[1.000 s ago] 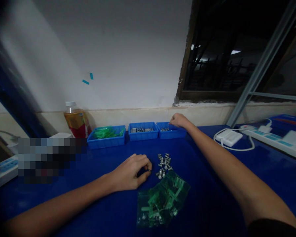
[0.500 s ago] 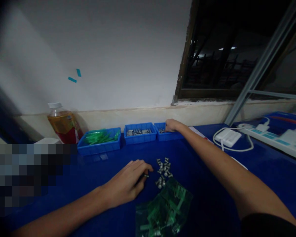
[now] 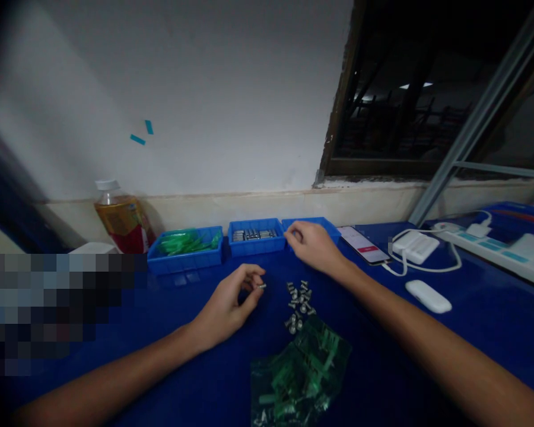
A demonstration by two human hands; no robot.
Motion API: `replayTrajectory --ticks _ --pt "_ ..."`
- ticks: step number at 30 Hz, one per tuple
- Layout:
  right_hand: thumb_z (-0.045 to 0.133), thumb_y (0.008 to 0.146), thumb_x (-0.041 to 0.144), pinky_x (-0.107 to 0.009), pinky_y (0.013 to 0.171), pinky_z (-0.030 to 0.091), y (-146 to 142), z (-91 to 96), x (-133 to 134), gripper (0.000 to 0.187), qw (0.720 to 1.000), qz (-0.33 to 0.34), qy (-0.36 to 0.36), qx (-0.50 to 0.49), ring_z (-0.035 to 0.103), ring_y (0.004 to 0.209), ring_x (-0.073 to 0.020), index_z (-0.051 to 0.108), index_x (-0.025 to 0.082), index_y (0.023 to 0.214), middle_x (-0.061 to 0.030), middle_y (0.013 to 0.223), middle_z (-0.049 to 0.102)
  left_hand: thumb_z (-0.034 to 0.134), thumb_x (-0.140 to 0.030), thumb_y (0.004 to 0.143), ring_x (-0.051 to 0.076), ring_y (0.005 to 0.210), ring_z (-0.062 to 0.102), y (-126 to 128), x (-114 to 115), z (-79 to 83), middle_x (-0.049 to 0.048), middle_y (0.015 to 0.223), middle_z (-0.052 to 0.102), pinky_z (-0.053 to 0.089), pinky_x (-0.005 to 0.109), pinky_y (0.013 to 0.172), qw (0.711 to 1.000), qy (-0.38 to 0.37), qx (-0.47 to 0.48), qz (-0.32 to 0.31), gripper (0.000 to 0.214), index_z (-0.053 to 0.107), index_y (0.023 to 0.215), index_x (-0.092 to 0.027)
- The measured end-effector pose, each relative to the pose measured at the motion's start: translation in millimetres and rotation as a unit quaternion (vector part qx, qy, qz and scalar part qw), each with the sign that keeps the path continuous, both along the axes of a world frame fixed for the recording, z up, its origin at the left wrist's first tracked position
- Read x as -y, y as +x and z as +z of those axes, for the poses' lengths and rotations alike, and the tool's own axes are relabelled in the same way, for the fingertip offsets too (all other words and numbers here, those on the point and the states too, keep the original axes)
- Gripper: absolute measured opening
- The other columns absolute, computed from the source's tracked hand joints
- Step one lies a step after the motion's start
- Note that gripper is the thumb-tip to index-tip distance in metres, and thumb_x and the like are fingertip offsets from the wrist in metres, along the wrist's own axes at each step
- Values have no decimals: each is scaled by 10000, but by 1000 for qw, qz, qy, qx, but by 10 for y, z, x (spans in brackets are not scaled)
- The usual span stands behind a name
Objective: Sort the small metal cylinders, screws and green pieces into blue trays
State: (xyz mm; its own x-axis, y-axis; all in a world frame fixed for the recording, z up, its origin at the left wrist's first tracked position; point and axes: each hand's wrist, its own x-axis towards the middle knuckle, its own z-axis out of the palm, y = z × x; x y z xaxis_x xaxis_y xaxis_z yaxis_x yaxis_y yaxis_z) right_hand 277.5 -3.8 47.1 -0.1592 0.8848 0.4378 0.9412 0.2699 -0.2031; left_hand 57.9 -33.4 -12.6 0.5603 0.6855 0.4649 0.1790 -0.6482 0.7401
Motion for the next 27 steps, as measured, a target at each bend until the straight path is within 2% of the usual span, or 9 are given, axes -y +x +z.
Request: replayTrajectory --ticks 2,3,5,7,13,19,24,27 --pt "482 879 294 -271 657 411 -185 -149 347 184 994 96 38 -33 556 690 -156 610 164 907 -32 724 609 461 -173 872 138 801 543 12 -33 -7 41 899 542 458 280 739 998 -52 48 1 206 447 1077 -157" --pt "512 866 286 -283 672 411 -264 -221 487 172 991 123 50 -27 554 721 -165 599 165 952 -35 750 608 460 -194 879 138 798 543 14 -44 -12 39 889 541 458 278 734 995 -71 64 -8 201 444 1077 -157" --pt "534 860 262 -310 702 403 -381 -334 676 163 987 145 69 10 545 755 -178 586 169 983 -48 798 611 464 -231 890 138 796 541 12 -56 -26 33 874 541 454 276 732 992 -94 77 -32 203 444 1079 -162" --pt "513 873 235 -321 710 389 -439 -392 753 118 985 149 81 43 535 755 -180 587 170 938 -56 818 611 467 -257 896 136 794 539 6 -55 -43 28 868 540 449 275 737 990 -103 78 -51 207 448 1081 -168" --pt "502 849 192 -304 657 350 -465 -404 747 71 984 145 93 43 501 703 -167 557 166 812 -42 752 580 474 -300 900 135 768 537 0 -30 -41 14 820 540 435 268 715 988 -117 79 -58 210 459 1068 -175" --pt "462 831 153 -276 612 345 -520 -400 735 150 983 151 67 -78 480 658 -146 492 183 688 -11 658 520 546 -256 847 116 705 516 -17 -3 16 8 782 542 411 234 648 989 -110 59 -76 170 503 973 -150" --pt "448 855 168 -269 614 359 -530 -440 709 175 982 146 36 -116 509 670 -141 498 186 688 -9 677 538 551 -285 840 103 645 487 -1 -7 10 -8 722 523 389 220 596 992 -107 46 -43 159 515 901 -143" --pt "454 878 208 -275 632 383 -499 -467 703 118 984 129 50 -112 530 679 -146 549 185 811 -11 703 559 547 -327 839 111 660 502 16 -24 7 -1 725 540 401 230 617 990 -126 61 -29 195 537 886 -138"
